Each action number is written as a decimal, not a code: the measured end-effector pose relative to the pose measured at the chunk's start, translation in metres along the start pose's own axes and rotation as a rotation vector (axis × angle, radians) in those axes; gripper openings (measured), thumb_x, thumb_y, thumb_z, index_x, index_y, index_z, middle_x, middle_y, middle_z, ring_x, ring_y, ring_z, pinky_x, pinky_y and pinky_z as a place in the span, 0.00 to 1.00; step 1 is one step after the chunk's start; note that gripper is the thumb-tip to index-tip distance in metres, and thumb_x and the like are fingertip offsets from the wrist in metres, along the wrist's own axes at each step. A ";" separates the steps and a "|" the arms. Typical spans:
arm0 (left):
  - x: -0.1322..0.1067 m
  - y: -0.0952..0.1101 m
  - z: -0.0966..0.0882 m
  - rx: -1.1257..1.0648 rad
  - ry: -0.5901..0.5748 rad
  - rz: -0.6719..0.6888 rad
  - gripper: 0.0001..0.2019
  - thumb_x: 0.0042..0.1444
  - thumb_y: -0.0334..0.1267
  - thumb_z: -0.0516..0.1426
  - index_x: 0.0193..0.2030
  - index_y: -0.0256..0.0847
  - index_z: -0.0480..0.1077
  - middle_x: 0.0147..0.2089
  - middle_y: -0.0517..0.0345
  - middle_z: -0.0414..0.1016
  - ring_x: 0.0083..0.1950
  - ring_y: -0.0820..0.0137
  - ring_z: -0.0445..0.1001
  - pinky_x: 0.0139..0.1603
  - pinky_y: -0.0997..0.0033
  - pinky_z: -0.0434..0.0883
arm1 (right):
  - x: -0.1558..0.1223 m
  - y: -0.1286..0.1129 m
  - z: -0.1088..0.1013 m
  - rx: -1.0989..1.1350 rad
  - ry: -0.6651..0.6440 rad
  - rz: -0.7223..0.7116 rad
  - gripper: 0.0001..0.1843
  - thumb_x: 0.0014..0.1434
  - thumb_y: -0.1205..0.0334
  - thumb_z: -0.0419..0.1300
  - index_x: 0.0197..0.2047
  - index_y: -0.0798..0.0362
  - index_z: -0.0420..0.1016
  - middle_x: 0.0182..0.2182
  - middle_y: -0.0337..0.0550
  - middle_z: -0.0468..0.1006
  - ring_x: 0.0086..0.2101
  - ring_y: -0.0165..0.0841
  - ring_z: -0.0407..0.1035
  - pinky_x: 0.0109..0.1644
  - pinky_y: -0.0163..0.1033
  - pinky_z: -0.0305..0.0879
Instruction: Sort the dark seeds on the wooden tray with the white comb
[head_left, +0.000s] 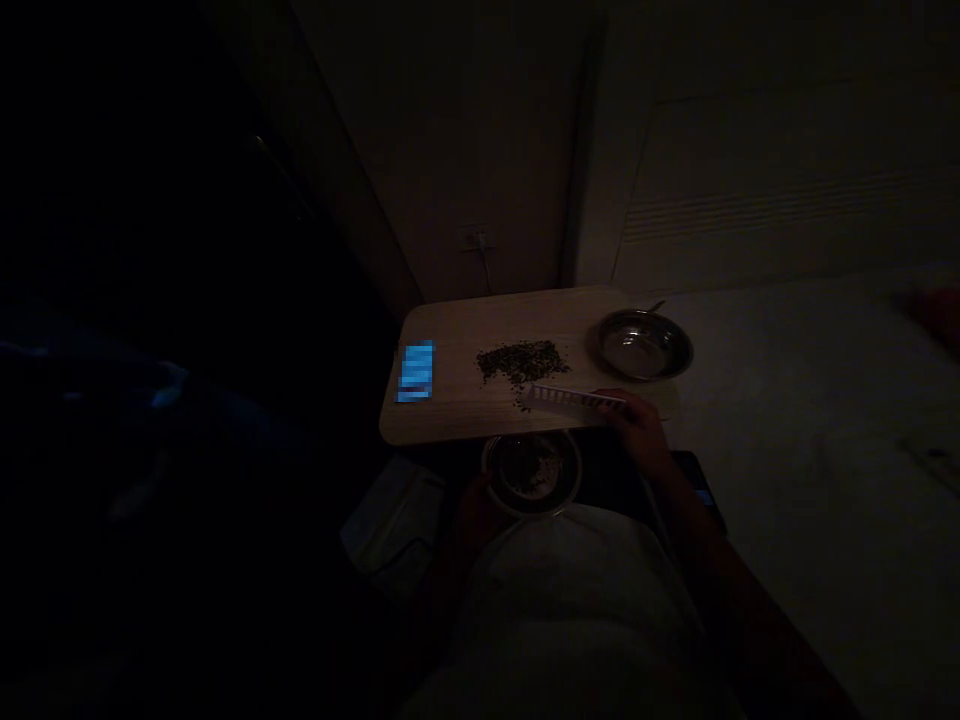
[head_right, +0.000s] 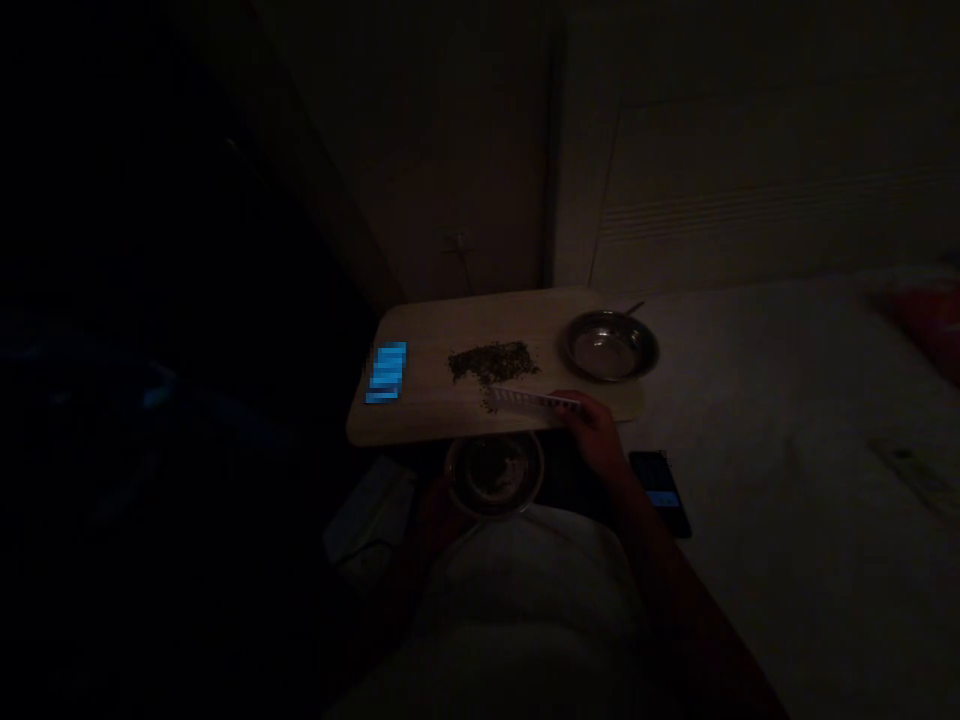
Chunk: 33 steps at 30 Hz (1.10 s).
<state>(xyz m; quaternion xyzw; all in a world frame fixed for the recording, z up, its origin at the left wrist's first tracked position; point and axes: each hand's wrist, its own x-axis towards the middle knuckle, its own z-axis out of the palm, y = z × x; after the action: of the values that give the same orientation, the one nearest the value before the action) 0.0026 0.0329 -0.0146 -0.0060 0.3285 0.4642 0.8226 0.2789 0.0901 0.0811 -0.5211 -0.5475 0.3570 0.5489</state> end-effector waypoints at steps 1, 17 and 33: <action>-0.001 0.000 0.001 -0.007 -0.001 0.002 0.16 0.56 0.34 0.55 0.52 0.35 0.73 0.47 0.47 0.81 0.57 0.56 0.73 0.63 0.56 0.62 | 0.000 0.001 0.000 0.003 0.000 0.007 0.13 0.54 0.51 0.65 0.40 0.48 0.80 0.39 0.41 0.83 0.42 0.40 0.75 0.50 0.47 0.69; -0.004 -0.003 0.008 -0.039 0.041 0.003 0.17 0.58 0.36 0.54 0.52 0.30 0.72 0.45 0.45 0.81 0.50 0.57 0.77 0.61 0.55 0.64 | 0.000 0.002 0.000 0.000 -0.001 0.034 0.14 0.53 0.51 0.66 0.40 0.48 0.81 0.39 0.41 0.82 0.41 0.40 0.74 0.50 0.46 0.68; 0.000 -0.003 -0.002 -0.020 0.062 0.014 0.14 0.58 0.35 0.54 0.48 0.33 0.74 0.42 0.48 0.82 0.47 0.60 0.79 0.57 0.59 0.67 | 0.000 0.003 0.005 0.035 0.035 0.035 0.14 0.53 0.52 0.66 0.41 0.48 0.80 0.39 0.41 0.82 0.42 0.40 0.74 0.51 0.46 0.67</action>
<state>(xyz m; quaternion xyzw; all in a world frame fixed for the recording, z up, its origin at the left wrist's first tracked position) 0.0036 0.0304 -0.0167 -0.0263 0.3491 0.4728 0.8086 0.2743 0.0913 0.0778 -0.5272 -0.5221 0.3668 0.5612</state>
